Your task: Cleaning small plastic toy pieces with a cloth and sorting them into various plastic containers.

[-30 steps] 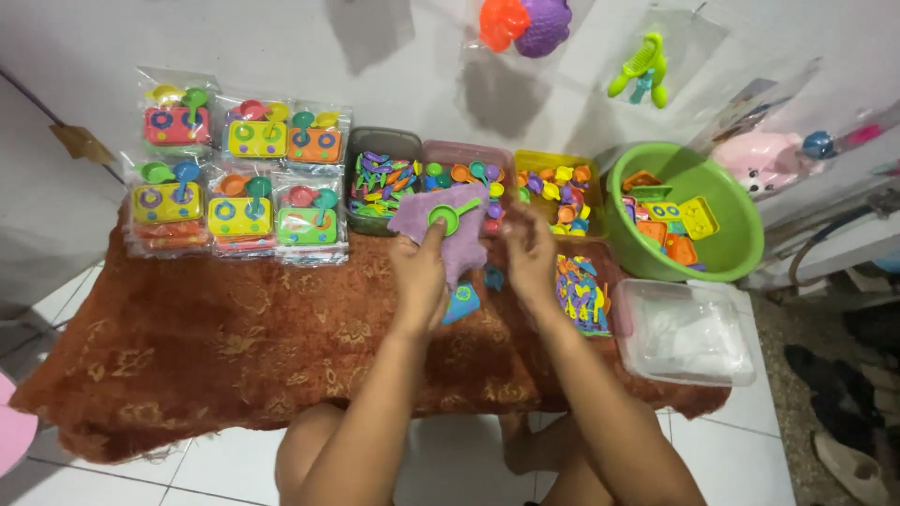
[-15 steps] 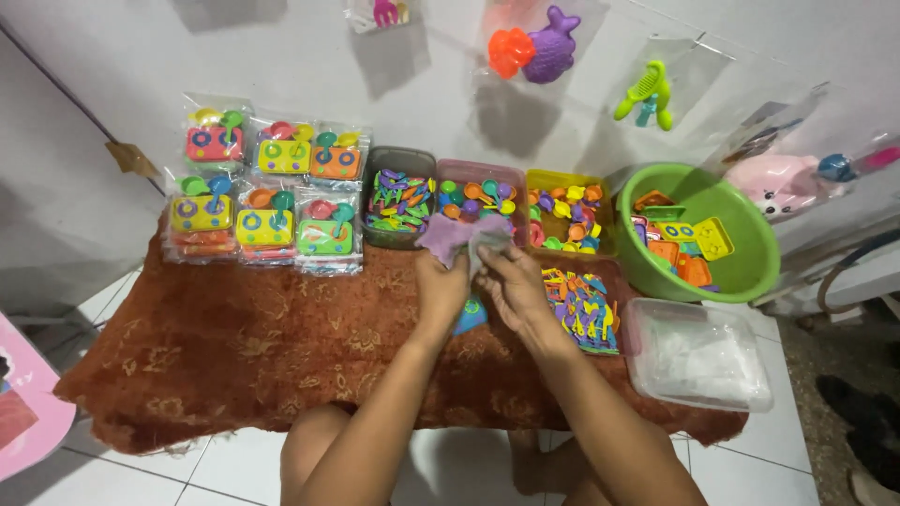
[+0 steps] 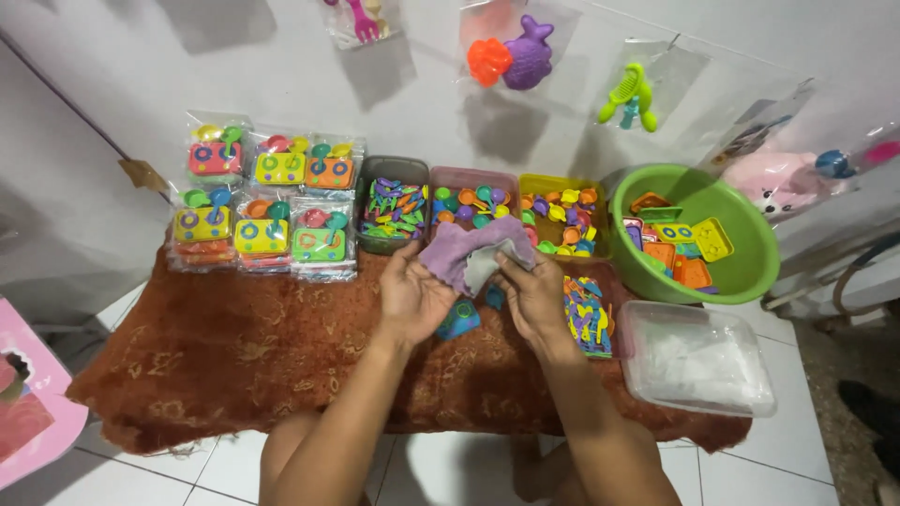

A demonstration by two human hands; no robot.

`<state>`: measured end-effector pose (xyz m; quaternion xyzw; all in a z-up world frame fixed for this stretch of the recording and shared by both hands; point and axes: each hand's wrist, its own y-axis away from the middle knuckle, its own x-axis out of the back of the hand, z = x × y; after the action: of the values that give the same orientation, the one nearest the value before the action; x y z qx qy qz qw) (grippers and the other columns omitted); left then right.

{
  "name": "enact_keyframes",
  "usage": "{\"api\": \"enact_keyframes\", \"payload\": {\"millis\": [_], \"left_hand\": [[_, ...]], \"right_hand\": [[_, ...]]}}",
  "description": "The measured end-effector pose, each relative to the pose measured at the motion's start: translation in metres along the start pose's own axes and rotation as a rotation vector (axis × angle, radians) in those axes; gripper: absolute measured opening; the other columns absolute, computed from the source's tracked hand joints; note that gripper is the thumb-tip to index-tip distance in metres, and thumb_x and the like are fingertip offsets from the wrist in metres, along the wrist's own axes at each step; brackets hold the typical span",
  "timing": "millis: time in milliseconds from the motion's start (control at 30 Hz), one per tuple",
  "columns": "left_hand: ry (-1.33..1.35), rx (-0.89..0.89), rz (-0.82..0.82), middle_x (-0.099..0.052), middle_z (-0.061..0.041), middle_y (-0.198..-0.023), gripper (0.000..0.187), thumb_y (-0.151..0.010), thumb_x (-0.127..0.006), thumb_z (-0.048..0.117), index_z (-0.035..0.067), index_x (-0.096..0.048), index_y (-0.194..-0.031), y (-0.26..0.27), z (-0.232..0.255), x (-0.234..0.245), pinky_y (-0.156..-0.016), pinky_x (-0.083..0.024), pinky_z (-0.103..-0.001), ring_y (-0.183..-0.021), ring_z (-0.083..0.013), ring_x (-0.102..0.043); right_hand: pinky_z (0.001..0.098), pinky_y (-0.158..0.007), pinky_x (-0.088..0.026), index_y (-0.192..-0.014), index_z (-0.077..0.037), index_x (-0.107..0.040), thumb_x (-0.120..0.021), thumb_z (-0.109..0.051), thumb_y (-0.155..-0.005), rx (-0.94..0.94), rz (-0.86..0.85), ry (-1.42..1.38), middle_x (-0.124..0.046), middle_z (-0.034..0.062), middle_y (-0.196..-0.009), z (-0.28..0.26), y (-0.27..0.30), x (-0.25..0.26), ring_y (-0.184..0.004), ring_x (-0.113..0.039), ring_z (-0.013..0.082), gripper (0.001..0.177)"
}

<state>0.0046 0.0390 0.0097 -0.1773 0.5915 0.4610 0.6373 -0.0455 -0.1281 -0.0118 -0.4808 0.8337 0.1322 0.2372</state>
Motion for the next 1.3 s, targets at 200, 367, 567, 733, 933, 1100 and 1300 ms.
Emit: {"api": "enact_keyframes", "payload": {"millis": [200, 367, 567, 733, 933, 1100, 1300], "left_hand": [[-0.073, -0.015, -0.147, -0.073, -0.004, -0.071, 0.022, -0.087, -0.065, 0.029, 0.011, -0.071, -0.076, 0.063, -0.005, -0.067, -0.068, -0.056, -0.037, -0.065, -0.0191, -0.07], [-0.464, -0.268, -0.21, -0.07, -0.007, -0.082, 0.021, -0.081, -0.074, 0.006, 0.006, -0.071, -0.102, 0.003, -0.02, 0.01, -0.074, -0.06, -0.035, -0.076, -0.0178, -0.07], [-1.047, -0.607, -0.268, -0.076, -0.008, -0.088, 0.035, -0.068, -0.09, 0.004, 0.008, -0.078, -0.1, -0.037, -0.022, 0.055, -0.083, -0.059, -0.033, -0.087, -0.0152, -0.069], [-1.224, -0.637, -0.265, -0.08, -0.009, -0.098, 0.029, -0.077, -0.082, 0.009, 0.009, -0.08, -0.106, -0.009, -0.027, 0.032, -0.089, -0.056, -0.033, -0.096, -0.0172, -0.073], [-1.141, -0.701, -0.2, -0.073, -0.024, -0.1, 0.043, -0.074, -0.076, -0.001, -0.003, -0.07, -0.116, -0.022, -0.04, 0.046, -0.095, -0.051, -0.047, -0.103, -0.0315, -0.066], [-1.067, -0.622, -0.229, -0.076, -0.014, -0.096, 0.04, -0.071, -0.085, 0.006, 0.005, -0.076, -0.11, -0.012, -0.031, 0.039, -0.091, -0.055, -0.04, -0.095, -0.0204, -0.068], [-1.16, -0.624, -0.233, -0.077, -0.014, -0.091, 0.025, -0.079, -0.08, 0.005, 0.005, -0.077, -0.104, -0.009, -0.032, 0.036, -0.08, -0.057, -0.035, -0.087, -0.0172, -0.068]], "right_hand": [[0.0369, -0.07, -0.067, -0.108, 0.005, -0.07, -0.076, 0.01, -0.083, 0.083, -0.043, 0.086, -0.074, 0.0122, -0.087, -0.008, 0.011, 0.005, -0.074, -0.076, 0.023, 0.027], [0.0305, -0.063, -0.064, -0.101, 0.001, -0.072, -0.073, 0.012, -0.082, 0.218, -0.101, 0.324, -0.072, 0.0089, -0.079, -0.015, 0.017, 0.008, -0.068, -0.071, 0.015, 0.022], [0.0265, -0.062, -0.061, -0.102, -0.002, -0.073, -0.071, 0.015, -0.081, 0.292, -0.133, 0.509, -0.073, 0.0107, -0.076, -0.019, 0.013, 0.017, -0.062, -0.071, 0.0136, 0.026], [0.0285, -0.074, -0.062, -0.106, -0.003, -0.076, -0.074, 0.014, -0.078, 0.271, -0.14, 0.501, -0.075, 0.0098, -0.085, -0.009, 0.016, 0.016, -0.074, -0.07, 0.012, 0.033], [0.0265, -0.066, -0.062, -0.105, -0.001, -0.07, -0.072, 0.008, -0.085, 0.17, -0.127, 0.296, -0.071, 0.0073, -0.085, 0.006, 0.007, 0.016, -0.074, -0.071, 0.012, 0.021], [0.0276, -0.068, -0.061, -0.113, -0.003, -0.071, -0.072, 0.0, -0.089, 0.191, -0.202, 0.297, -0.072, 0.0083, -0.089, -0.009, 0.01, 0.004, -0.075, -0.067, 0.0121, 0.024], [0.0264, -0.055, -0.063, -0.101, 0.0, -0.072, -0.073, 0.009, -0.083, 0.278, -0.214, 0.455, -0.067, 0.009, -0.075, 0.0, 0.011, 0.012, -0.059, -0.068, 0.0134, 0.02]]}}
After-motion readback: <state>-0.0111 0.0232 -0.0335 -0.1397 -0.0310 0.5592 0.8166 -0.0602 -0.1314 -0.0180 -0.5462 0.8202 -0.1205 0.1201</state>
